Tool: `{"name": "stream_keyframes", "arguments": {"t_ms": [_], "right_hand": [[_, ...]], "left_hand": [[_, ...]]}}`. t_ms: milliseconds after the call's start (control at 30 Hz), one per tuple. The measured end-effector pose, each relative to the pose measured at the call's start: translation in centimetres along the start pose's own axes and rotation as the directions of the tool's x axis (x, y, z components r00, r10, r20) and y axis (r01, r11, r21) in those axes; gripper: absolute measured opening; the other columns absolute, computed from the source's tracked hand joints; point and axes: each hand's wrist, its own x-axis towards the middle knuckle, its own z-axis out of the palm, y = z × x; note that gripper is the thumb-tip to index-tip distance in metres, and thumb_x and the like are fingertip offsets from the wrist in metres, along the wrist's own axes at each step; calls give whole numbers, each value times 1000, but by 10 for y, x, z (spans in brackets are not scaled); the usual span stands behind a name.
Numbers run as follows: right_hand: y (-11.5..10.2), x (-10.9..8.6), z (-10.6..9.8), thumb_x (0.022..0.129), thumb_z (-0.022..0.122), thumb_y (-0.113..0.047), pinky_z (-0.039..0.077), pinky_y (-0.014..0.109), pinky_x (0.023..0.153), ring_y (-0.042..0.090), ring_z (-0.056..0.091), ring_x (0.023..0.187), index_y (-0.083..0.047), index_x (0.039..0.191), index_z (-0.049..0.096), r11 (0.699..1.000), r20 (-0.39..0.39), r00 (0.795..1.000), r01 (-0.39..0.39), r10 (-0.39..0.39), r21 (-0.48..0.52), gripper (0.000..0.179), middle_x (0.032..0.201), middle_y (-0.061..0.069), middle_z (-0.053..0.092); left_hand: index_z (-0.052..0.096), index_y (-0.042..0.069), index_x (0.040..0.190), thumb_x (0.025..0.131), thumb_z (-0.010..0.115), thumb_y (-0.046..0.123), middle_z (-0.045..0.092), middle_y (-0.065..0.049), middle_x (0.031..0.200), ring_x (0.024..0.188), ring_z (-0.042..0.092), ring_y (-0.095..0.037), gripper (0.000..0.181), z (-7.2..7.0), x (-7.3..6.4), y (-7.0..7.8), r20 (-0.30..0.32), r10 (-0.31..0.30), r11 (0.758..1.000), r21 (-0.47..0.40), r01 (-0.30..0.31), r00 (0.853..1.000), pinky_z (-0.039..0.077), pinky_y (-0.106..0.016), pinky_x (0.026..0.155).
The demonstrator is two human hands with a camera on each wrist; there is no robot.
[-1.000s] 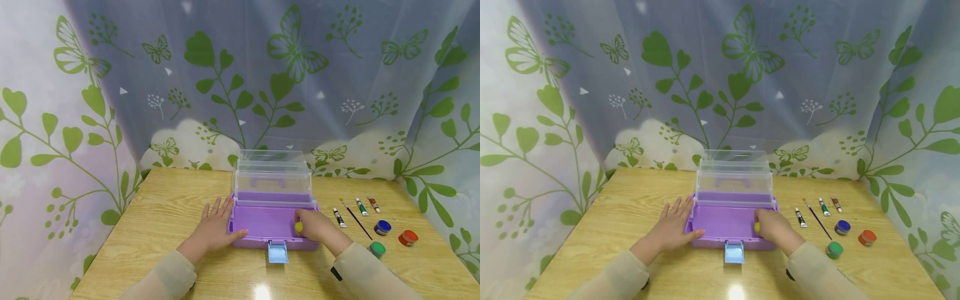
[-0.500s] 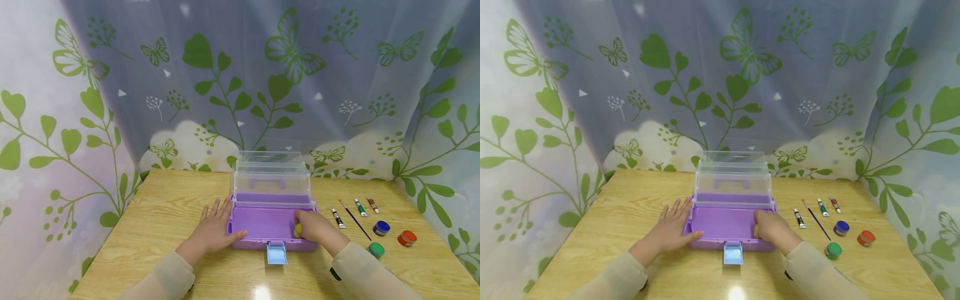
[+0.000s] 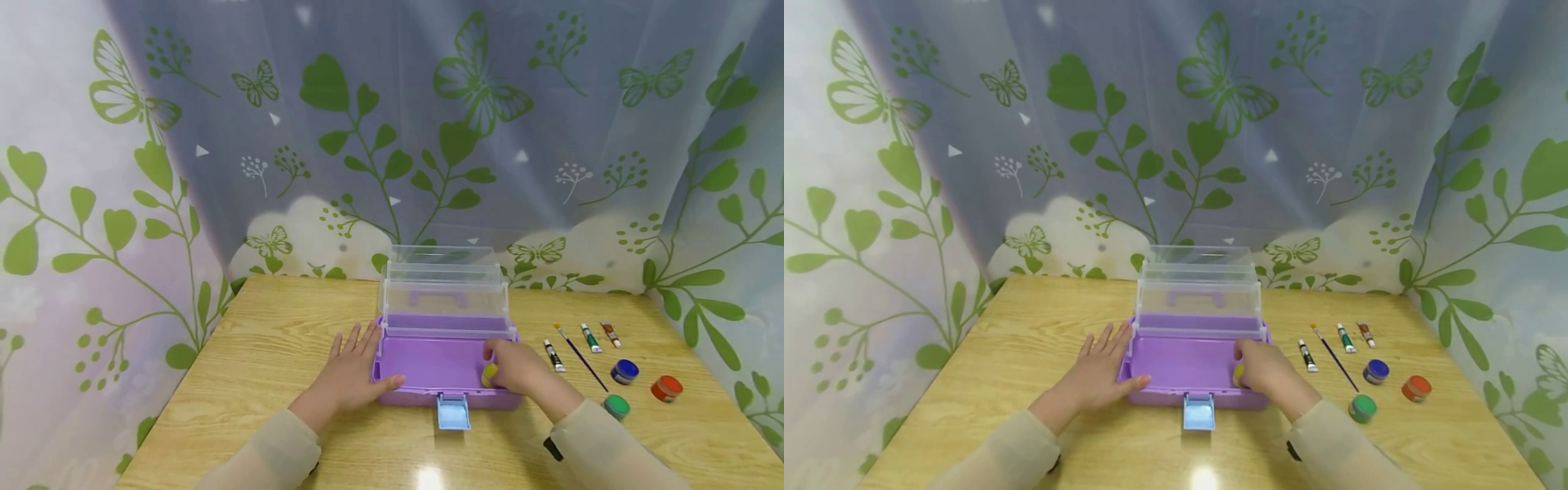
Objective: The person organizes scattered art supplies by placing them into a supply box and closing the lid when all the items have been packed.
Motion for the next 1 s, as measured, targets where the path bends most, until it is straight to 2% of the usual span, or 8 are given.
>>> {"name": "stream_keyframes", "arguments": {"t_ms": [200,500,767,900,1000], "right_hand": [[3,-7,-10,78,83,-10,53,49,78,28,62,90,-5,108,65,1000,-54,998,17,-16,15,35,102,12,66],[8,-27,-34,83,80,-13,54,50,78,37,65,98,-2,115,65,996,-103,995,14,-5,88,37,115,20,66],[18,-41,-51,85,79,-22,54,48,73,37,65,96,-3,117,63,990,-151,989,21,1,139,40,121,24,64],[25,-47,-56,88,77,-26,53,49,75,36,65,98,-3,119,62,985,-163,987,17,12,170,41,122,24,63],[31,-53,-60,91,75,-30,53,45,68,29,65,82,-2,122,60,975,-146,989,4,29,222,44,125,26,60]], "left_hand": [[12,9,161,90,43,78,5,-4,167,152,1,-33,105,-3,-1,2,7,-3,1000,1,3,1000,1,-58,120],[12,8,161,90,45,77,6,-5,167,152,2,-35,105,-4,-2,3,13,-2,1000,-11,2,1000,1,-59,120],[12,9,161,89,44,78,6,-5,167,152,2,-35,105,0,0,0,11,-1,1000,0,1,1000,2,-59,120],[11,10,161,89,44,79,4,-3,167,152,2,-37,105,2,1,-1,4,-5,1000,-1,5,1000,1,-59,120],[11,9,161,89,46,78,5,-3,167,152,2,-37,106,2,1,-1,4,-4,1000,-9,4,1000,1,-59,120]]}}
